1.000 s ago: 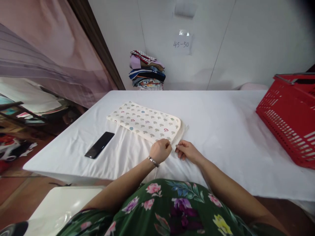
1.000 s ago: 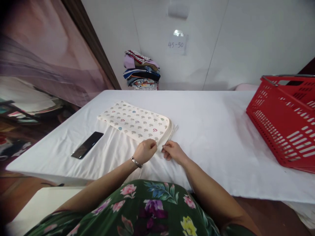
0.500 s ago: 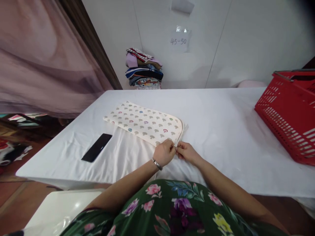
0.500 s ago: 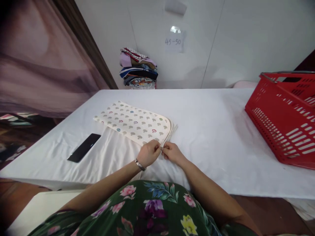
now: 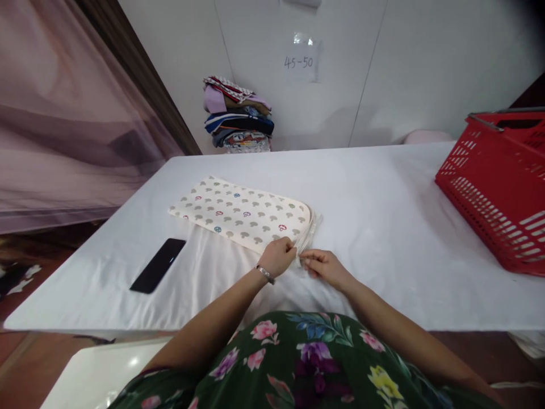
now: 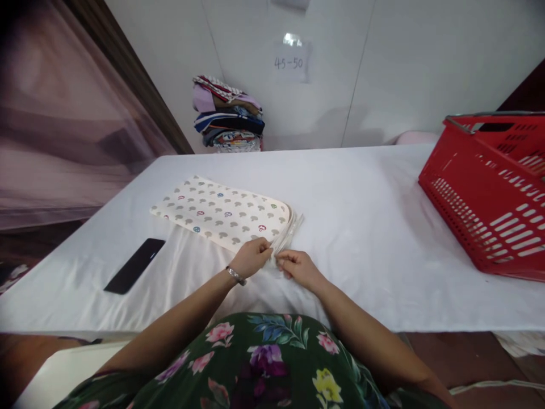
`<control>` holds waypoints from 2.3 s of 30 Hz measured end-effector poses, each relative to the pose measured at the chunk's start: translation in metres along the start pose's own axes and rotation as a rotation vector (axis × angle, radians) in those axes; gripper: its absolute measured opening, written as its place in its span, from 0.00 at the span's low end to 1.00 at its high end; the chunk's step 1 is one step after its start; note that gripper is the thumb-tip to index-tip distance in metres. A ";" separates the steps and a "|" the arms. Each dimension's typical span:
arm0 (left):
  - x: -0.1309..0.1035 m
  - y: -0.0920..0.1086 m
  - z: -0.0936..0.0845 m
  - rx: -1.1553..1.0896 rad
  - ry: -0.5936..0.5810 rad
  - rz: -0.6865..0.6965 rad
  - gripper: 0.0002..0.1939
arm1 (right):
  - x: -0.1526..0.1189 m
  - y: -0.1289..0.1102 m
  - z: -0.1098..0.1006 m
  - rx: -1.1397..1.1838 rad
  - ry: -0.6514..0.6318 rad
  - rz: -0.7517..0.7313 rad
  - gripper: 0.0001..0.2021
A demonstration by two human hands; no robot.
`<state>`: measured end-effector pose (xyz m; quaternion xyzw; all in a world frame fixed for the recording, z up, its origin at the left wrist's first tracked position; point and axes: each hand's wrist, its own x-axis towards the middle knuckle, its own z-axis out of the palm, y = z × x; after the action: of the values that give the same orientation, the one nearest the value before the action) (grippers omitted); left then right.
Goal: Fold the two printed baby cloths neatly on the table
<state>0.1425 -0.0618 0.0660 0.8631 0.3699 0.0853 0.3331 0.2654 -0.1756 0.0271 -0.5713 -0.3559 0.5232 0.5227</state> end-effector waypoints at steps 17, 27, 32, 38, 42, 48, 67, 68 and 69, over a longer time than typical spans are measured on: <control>-0.007 -0.003 0.002 -0.075 0.064 0.040 0.06 | 0.027 -0.014 0.003 -0.083 0.140 0.175 0.14; -0.010 -0.003 -0.002 -0.093 0.072 0.056 0.07 | 0.026 -0.016 -0.006 0.142 0.153 0.143 0.13; -0.011 0.003 -0.001 0.014 0.013 0.008 0.08 | 0.026 -0.014 -0.005 0.205 0.098 0.158 0.14; -0.008 0.004 0.000 0.168 -0.013 0.020 0.06 | 0.030 -0.013 -0.005 0.151 0.115 0.067 0.12; -0.005 -0.004 -0.004 0.026 0.011 -0.024 0.07 | 0.027 -0.013 -0.010 0.061 0.177 0.067 0.12; -0.007 -0.007 -0.004 -0.038 0.046 -0.033 0.08 | 0.027 -0.012 -0.008 -0.122 0.090 0.150 0.10; -0.013 0.008 -0.020 0.298 0.021 0.003 0.04 | 0.019 -0.007 -0.003 -0.008 0.102 0.120 0.11; -0.013 0.008 -0.022 0.287 0.025 0.003 0.05 | 0.019 -0.007 -0.004 -0.057 0.108 0.125 0.11; -0.014 0.009 -0.024 0.280 0.024 0.003 0.05 | 0.020 -0.006 -0.005 -0.097 0.099 0.132 0.11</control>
<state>0.1283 -0.0637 0.0910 0.9006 0.3807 0.0436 0.2050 0.2747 -0.1568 0.0281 -0.6434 -0.3161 0.5097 0.4758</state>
